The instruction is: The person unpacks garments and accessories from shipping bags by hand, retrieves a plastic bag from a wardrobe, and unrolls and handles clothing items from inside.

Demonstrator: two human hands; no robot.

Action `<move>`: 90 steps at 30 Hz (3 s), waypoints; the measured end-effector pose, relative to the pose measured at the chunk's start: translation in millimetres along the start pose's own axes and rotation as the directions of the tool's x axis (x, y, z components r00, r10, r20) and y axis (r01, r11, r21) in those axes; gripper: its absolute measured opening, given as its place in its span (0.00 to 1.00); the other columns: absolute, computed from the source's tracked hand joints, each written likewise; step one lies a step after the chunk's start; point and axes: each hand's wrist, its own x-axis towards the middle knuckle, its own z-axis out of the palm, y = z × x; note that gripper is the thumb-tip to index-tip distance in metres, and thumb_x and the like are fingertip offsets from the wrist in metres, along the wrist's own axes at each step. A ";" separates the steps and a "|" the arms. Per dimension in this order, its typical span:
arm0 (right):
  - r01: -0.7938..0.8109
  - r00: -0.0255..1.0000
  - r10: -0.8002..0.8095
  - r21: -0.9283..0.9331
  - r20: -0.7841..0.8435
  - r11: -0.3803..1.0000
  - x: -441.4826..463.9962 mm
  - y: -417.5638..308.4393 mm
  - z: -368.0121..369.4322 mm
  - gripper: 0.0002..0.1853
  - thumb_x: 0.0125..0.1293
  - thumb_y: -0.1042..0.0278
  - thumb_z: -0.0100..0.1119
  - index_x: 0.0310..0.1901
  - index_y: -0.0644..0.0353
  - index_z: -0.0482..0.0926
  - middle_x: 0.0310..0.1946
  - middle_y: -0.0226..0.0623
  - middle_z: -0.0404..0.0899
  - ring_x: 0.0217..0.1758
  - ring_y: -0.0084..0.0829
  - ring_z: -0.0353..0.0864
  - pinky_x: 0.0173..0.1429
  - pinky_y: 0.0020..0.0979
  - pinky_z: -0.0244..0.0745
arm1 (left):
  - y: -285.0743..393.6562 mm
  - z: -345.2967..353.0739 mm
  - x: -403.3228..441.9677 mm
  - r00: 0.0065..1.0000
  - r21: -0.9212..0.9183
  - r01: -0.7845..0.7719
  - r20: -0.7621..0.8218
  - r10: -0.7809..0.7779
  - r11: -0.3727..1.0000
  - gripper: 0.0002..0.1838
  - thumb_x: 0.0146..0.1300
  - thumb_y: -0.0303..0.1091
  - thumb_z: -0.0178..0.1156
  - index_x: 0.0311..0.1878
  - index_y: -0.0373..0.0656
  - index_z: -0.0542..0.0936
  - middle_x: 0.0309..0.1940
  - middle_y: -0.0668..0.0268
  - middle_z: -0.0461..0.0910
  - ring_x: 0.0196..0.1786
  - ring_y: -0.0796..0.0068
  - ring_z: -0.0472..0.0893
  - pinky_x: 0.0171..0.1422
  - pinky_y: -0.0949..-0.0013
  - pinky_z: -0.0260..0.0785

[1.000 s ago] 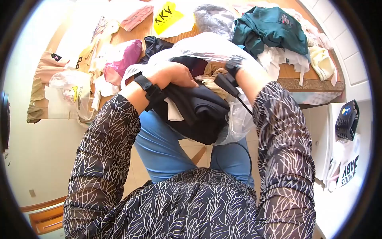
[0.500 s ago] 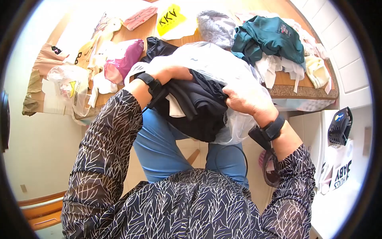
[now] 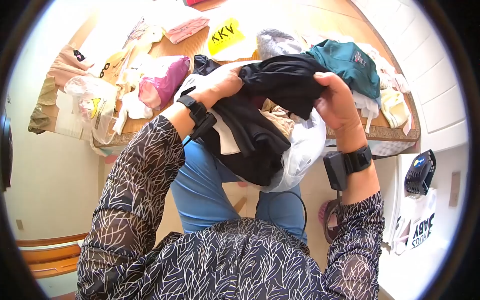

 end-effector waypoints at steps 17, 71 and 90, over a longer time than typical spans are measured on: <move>0.355 0.916 -0.374 0.141 0.143 0.924 4.7 -90.2 61.0 0.16 0.68 0.60 0.55 0.52 0.60 0.77 0.45 0.38 0.83 0.47 0.34 0.83 0.53 0.34 0.79 | 106.8 -153.8 -35.4 0.973 -0.995 -0.017 0.006 0.230 0.097 0.18 0.71 0.43 0.51 0.48 0.35 0.76 0.32 0.58 0.82 0.27 0.69 0.82 0.33 0.68 0.79; -0.026 0.968 0.231 -0.951 -0.102 -0.308 -176.6 103.8 -33.1 0.13 0.59 0.59 0.59 0.31 0.62 0.78 0.23 0.46 0.75 0.26 0.41 0.74 0.36 0.38 0.70 | -6.5 -90.2 -340.2 0.807 -0.995 -0.096 -0.101 -0.582 0.039 0.15 0.71 0.36 0.50 0.48 0.34 0.77 0.43 0.58 0.82 0.44 0.70 0.83 0.52 0.68 0.75; 0.168 0.954 -0.202 -0.161 -0.223 0.973 -130.0 20.7 59.8 0.17 0.70 0.59 0.50 0.54 0.60 0.74 0.50 0.36 0.79 0.53 0.34 0.78 0.61 0.35 0.72 | 102.6 -45.4 -213.2 0.996 -0.411 -0.002 -0.079 -0.033 0.912 0.11 0.63 0.35 0.62 0.45 0.39 0.79 0.33 0.70 0.80 0.40 0.82 0.77 0.47 0.75 0.71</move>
